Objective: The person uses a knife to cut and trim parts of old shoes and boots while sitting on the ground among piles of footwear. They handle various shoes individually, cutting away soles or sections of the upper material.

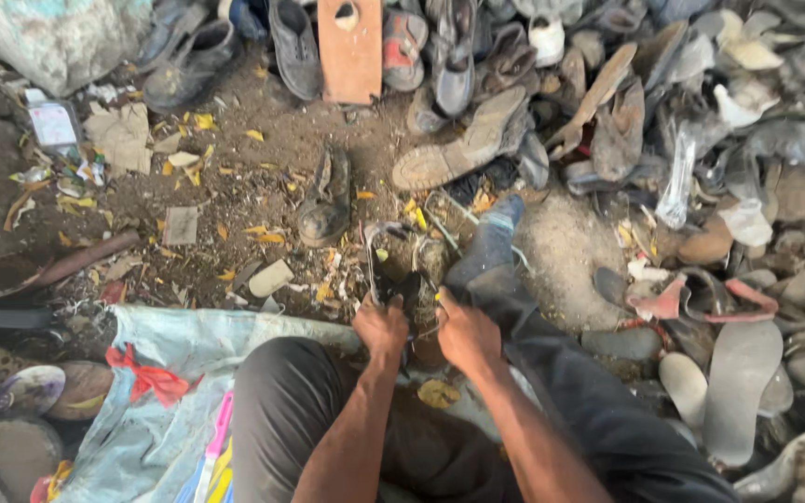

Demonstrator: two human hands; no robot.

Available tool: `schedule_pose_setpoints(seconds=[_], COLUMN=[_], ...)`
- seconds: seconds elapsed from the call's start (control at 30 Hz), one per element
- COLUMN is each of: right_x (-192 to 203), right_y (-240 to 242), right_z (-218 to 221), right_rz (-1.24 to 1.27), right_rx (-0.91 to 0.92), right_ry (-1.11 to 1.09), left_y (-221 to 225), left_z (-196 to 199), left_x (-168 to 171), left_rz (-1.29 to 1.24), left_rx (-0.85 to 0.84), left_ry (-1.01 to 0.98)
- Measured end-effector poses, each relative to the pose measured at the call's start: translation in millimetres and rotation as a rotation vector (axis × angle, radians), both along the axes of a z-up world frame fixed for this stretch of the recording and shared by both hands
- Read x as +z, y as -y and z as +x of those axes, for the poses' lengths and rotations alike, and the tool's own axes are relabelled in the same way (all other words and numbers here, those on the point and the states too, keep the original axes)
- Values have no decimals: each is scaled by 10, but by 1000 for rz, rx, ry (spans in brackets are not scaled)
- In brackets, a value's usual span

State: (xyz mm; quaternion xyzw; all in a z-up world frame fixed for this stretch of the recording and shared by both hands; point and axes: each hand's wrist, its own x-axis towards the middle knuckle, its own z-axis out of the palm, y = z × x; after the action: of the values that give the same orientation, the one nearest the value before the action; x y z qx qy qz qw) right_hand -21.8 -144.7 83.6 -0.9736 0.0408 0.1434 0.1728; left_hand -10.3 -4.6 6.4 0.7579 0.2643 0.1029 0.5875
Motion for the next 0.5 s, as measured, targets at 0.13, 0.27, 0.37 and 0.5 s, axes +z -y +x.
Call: schedule_pose_setpoints(seconds=[0.13,0.27,0.37,0.5], right_x=[-97,-148,-109,-47], right_y=[-2,-115,-95,5], right_z=[226,408,194,-145], right_rz=[9,-82,-62,-41], right_rx=[105,169,204,201], right_ry=[20,14,95,46], left_y=[22,20,31,-4], left_z=[23,74,33,31], left_x=[3,-52,-92,-75], left_rz=[-65,88,81,-315], left_rx=[-13,-15,14,108], left_ry=[13,-103,-34,-88])
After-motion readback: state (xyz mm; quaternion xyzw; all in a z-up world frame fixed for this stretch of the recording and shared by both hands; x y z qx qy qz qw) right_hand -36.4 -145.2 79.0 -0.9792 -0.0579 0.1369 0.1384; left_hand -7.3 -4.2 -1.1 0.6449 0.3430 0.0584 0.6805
